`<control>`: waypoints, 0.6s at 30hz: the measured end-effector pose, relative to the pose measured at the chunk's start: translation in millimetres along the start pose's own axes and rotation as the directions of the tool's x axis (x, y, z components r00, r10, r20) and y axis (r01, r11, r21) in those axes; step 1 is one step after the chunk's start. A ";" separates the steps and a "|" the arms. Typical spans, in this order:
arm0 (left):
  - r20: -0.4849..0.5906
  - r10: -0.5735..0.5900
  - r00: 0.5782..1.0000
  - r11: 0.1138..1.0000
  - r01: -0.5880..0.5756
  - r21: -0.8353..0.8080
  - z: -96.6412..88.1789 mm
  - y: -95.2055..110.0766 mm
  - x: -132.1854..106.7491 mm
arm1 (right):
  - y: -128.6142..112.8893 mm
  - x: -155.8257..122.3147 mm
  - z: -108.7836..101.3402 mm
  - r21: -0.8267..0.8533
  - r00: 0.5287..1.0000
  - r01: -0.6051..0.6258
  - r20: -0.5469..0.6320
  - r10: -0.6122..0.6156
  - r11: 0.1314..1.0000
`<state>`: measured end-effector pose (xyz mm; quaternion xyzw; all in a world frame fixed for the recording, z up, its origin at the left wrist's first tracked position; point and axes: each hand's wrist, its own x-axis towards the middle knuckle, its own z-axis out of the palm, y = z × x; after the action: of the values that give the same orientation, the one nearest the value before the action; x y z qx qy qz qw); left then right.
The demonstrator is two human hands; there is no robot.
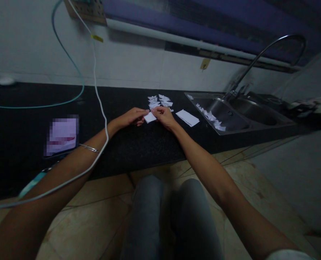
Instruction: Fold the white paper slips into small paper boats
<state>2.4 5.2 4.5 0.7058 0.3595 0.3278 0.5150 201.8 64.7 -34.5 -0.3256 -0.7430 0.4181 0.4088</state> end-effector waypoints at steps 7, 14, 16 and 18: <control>-0.049 -0.039 0.998 0.999 0.038 -0.027 -8.2 -11.1 4.9 | -8.4 -3.1 5.9 0.065 0.998 -0.001 -0.057 0.005 0.998; -0.107 -0.025 0.994 0.993 0.012 -0.121 -11.0 -19.4 6.5 | -29.3 -9.6 10.3 0.073 0.996 0.060 0.056 -0.064 0.995; -0.117 -0.012 0.993 0.994 -0.001 -0.107 -8.8 -17.3 5.9 | -27.7 -9.8 10.1 0.056 0.994 0.067 0.078 -0.072 0.996; -0.121 -0.013 0.993 0.997 0.003 -0.082 -6.3 -13.5 5.2 | -25.1 -9.6 9.8 0.039 0.992 0.078 0.099 -0.082 0.996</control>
<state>-2.5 15.6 -6.4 0.6617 0.3791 0.3824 0.5218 193.9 42.3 -18.5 -0.2669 -0.7676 0.4301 0.3932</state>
